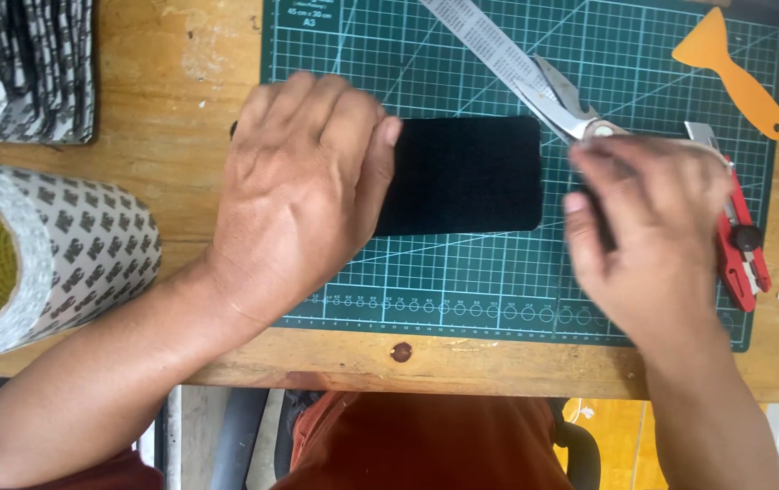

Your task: Measuring, cutting, and applying adhesive sheets to black fabric pieces on a cutting mat

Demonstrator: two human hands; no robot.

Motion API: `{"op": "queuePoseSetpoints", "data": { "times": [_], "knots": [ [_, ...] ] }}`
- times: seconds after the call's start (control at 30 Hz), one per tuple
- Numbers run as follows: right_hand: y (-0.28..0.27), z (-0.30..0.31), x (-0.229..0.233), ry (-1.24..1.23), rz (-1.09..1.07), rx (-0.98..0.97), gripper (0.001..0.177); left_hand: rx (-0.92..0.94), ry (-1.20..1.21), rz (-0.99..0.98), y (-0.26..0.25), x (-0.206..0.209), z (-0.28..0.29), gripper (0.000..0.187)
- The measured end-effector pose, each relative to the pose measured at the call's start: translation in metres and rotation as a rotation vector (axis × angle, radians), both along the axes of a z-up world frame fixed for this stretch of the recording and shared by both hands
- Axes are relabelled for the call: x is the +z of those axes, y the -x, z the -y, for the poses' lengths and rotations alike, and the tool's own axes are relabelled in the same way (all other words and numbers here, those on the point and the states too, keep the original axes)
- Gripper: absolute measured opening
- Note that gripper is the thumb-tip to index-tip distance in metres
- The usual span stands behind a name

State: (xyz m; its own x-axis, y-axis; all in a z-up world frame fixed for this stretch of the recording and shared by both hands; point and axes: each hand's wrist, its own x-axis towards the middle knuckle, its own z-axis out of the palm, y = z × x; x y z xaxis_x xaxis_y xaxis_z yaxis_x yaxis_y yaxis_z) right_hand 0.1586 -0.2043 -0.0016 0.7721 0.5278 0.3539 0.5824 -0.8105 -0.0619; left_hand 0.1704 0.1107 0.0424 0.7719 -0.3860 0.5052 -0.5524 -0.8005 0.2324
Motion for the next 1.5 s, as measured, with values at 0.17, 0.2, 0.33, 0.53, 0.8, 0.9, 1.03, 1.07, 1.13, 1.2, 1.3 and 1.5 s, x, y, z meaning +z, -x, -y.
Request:
{"op": "queuePoseSetpoints", "data": {
  "times": [0.17,0.2,0.33,0.53,0.8,0.9,1.03,1.07,1.13,1.2,1.3,1.5],
  "knots": [
    [0.003,0.008,0.007,-0.018,-0.024,-0.074,0.034,0.008,0.093,0.057,0.007,0.02,-0.012,0.045],
    [0.003,0.008,0.007,-0.015,-0.022,-0.091,0.034,0.015,0.105,0.06,0.009,0.027,-0.013,0.041],
    [0.0,0.016,0.005,0.053,0.008,-0.169,0.034,0.108,-0.056,0.057,0.011,0.032,-0.017,0.028],
    [0.002,0.012,0.007,-0.019,0.051,-0.177,0.034,0.184,-0.869,-0.281,0.005,-0.012,-0.019,0.102],
    [0.003,-0.01,0.005,-0.089,0.054,-0.018,0.049,0.156,-0.788,-0.274,-0.005,-0.018,-0.022,0.114],
    [0.007,-0.014,0.01,-0.102,0.002,-0.012,0.049,0.119,-0.643,-0.255,-0.007,-0.021,-0.022,0.107],
    [0.007,-0.013,0.014,-0.171,-0.048,-0.004,0.053,-0.066,-0.291,-0.274,-0.006,-0.01,-0.021,0.048],
    [0.006,-0.012,0.015,-0.171,-0.046,-0.008,0.053,-0.07,-0.291,-0.272,-0.005,-0.006,-0.02,0.048],
    [0.005,-0.009,0.015,-0.225,-0.102,0.032,0.066,-0.138,-0.213,-0.227,-0.003,0.002,-0.017,0.033],
    [0.005,-0.007,0.015,-0.216,-0.102,0.055,0.068,-0.155,-0.185,-0.204,-0.002,0.003,-0.017,0.029],
    [0.003,-0.006,0.016,-0.221,-0.114,0.104,0.07,-0.165,-0.17,-0.187,0.001,0.008,-0.017,0.021],
    [0.006,-0.009,0.018,-0.325,-0.161,0.079,0.058,-0.191,-0.15,-0.228,0.011,0.029,-0.017,0.012]
  ]
}}
